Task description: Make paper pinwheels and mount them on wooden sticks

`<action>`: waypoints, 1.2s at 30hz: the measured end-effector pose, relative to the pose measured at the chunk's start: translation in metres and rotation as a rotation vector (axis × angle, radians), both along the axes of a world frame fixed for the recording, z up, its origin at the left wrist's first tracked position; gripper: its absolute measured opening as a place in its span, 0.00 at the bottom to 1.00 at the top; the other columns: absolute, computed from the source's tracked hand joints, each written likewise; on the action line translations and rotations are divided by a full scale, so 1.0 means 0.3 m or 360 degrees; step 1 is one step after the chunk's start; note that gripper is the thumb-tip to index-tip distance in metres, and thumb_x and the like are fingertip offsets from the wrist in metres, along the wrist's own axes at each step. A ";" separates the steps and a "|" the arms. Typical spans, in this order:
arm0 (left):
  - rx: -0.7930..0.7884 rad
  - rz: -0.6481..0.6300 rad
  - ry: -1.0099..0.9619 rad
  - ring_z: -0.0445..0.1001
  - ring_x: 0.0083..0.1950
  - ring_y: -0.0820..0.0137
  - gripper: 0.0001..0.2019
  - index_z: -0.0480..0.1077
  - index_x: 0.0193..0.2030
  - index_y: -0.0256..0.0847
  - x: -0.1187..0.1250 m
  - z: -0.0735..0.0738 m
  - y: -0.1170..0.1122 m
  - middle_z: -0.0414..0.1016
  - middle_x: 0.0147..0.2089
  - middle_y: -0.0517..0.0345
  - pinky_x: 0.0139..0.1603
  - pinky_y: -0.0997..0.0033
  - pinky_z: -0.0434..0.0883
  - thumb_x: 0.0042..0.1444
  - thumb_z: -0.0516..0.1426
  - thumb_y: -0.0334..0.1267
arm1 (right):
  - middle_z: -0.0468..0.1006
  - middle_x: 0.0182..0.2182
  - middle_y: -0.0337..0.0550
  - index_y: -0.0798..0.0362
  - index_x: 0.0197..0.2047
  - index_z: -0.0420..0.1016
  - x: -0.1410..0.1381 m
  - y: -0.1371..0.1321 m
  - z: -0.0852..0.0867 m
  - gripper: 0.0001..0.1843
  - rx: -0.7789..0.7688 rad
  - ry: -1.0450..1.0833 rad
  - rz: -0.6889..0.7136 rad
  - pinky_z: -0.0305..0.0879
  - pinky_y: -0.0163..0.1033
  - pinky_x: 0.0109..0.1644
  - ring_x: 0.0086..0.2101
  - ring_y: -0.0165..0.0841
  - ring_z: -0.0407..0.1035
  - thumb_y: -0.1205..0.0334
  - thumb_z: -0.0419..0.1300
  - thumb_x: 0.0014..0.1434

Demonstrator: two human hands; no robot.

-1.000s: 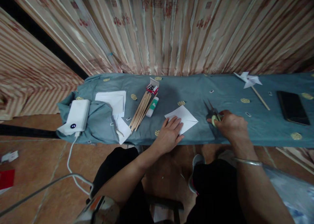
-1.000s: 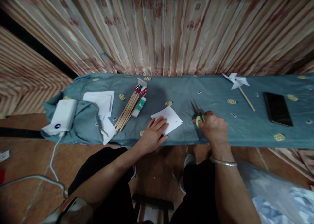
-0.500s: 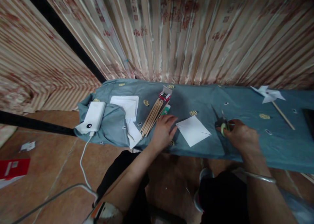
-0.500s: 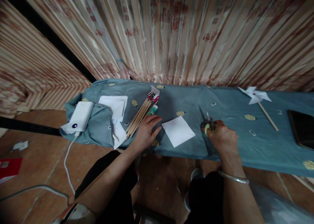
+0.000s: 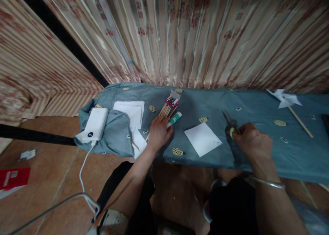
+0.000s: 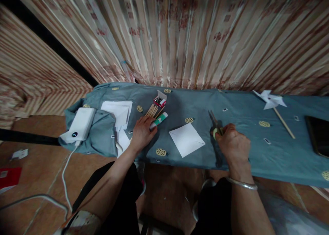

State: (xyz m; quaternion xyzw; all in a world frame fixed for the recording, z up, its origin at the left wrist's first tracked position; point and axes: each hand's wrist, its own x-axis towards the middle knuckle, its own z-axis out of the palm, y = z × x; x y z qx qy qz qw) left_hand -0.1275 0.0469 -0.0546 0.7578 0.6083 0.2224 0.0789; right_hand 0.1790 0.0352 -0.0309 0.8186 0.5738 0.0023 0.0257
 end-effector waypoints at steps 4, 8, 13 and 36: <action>-0.0111 0.0060 -0.0734 0.74 0.46 0.62 0.13 0.74 0.46 0.37 0.030 0.008 0.022 0.76 0.45 0.49 0.51 0.61 0.70 0.54 0.58 0.33 | 0.79 0.30 0.54 0.52 0.36 0.75 0.014 0.015 0.009 0.15 -0.0111 0.0001 0.0062 0.62 0.45 0.34 0.34 0.49 0.76 0.48 0.57 0.59; -0.0652 0.0081 -0.1803 0.76 0.39 0.68 0.13 0.76 0.41 0.38 0.101 0.020 0.013 0.78 0.39 0.54 0.44 0.68 0.71 0.48 0.64 0.39 | 0.78 0.28 0.51 0.51 0.31 0.75 0.038 0.033 0.009 0.15 -0.0136 0.0078 0.0030 0.59 0.43 0.32 0.32 0.47 0.74 0.47 0.59 0.57; -0.1166 0.0160 -0.2543 0.73 0.32 0.74 0.18 0.76 0.34 0.35 0.182 0.041 -0.006 0.77 0.31 0.58 0.40 0.71 0.70 0.37 0.71 0.42 | 0.78 0.28 0.49 0.50 0.32 0.77 0.086 0.038 0.032 0.13 -0.0181 0.0296 0.0014 0.60 0.44 0.34 0.32 0.46 0.74 0.48 0.63 0.54; -0.0594 0.0043 -0.1594 0.76 0.38 0.68 0.11 0.76 0.40 0.39 0.147 0.030 0.016 0.79 0.40 0.54 0.44 0.65 0.73 0.52 0.63 0.42 | 0.78 0.24 0.37 0.51 0.29 0.74 -0.177 -0.010 -0.041 0.12 0.0399 0.3275 -0.0342 0.68 0.30 0.24 0.23 0.27 0.71 0.53 0.69 0.48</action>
